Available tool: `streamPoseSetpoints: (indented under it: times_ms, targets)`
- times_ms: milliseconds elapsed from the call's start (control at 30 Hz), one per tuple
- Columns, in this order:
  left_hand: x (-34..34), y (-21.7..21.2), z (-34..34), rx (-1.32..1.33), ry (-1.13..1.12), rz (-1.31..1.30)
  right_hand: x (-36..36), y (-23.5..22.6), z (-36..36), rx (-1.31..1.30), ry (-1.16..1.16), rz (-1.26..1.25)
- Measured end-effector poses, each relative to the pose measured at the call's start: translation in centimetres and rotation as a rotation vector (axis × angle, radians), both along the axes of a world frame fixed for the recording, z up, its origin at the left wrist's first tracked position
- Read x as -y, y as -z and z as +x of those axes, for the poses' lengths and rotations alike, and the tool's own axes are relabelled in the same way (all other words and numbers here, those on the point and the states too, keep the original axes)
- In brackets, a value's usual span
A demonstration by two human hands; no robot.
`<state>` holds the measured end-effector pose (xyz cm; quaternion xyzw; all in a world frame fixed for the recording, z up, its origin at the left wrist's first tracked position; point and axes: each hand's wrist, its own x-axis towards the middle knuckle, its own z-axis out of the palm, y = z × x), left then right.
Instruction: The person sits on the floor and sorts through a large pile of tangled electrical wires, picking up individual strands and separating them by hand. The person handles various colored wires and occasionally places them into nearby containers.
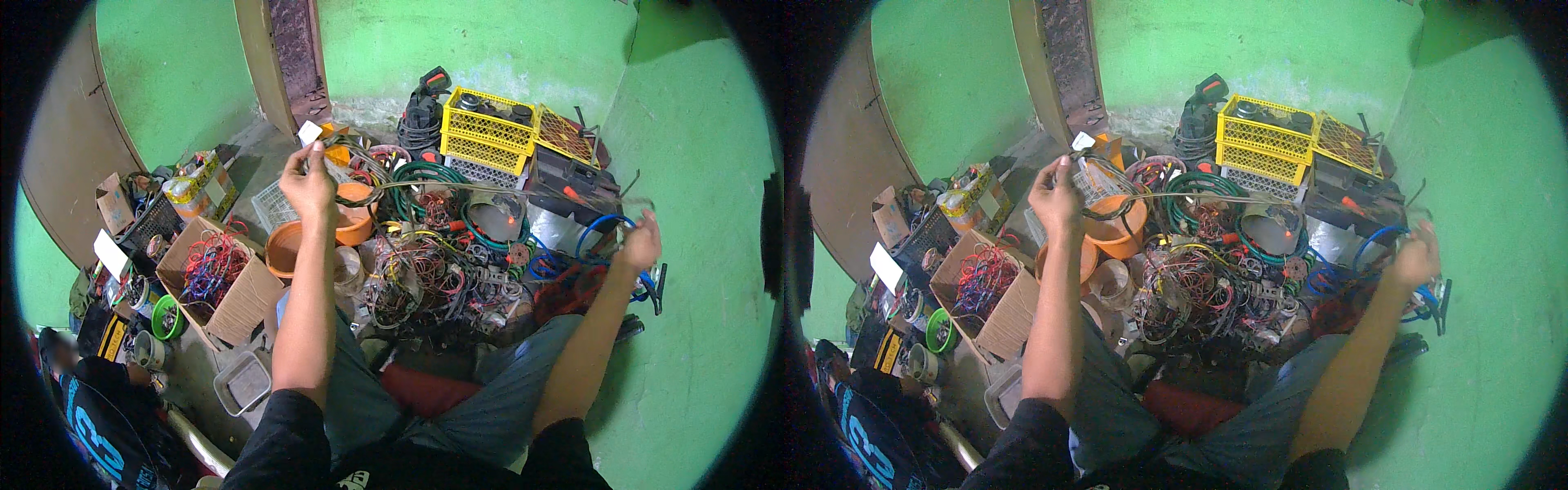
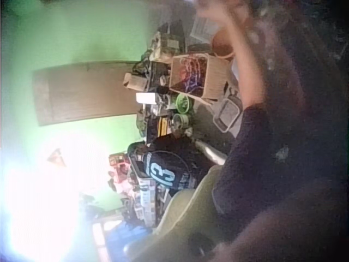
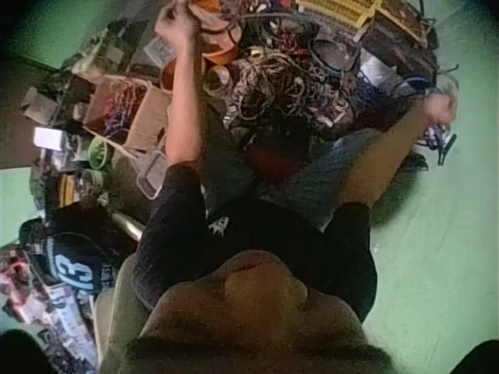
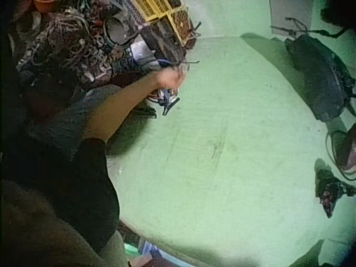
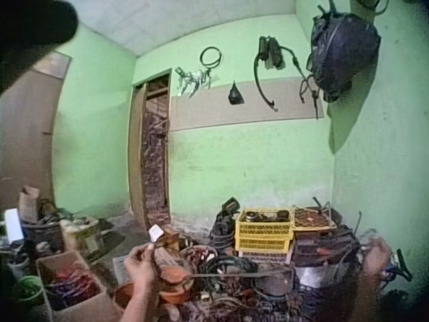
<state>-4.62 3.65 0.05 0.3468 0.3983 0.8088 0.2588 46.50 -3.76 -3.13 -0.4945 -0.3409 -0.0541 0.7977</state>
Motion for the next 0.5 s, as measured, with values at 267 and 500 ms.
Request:
streamPoseSetpoints:
  times_ms: [267,500]
  targets:
    - [1.1,0.7,2.9,0.036,0.104,-0.022,-0.1,-0.9,-15.7,0.782,-0.012,-0.208]
    - [1.0,1.9,8.0,0.142,0.259,0.034,1.1,3.0,-29.5,0.774,-0.587,-0.398]
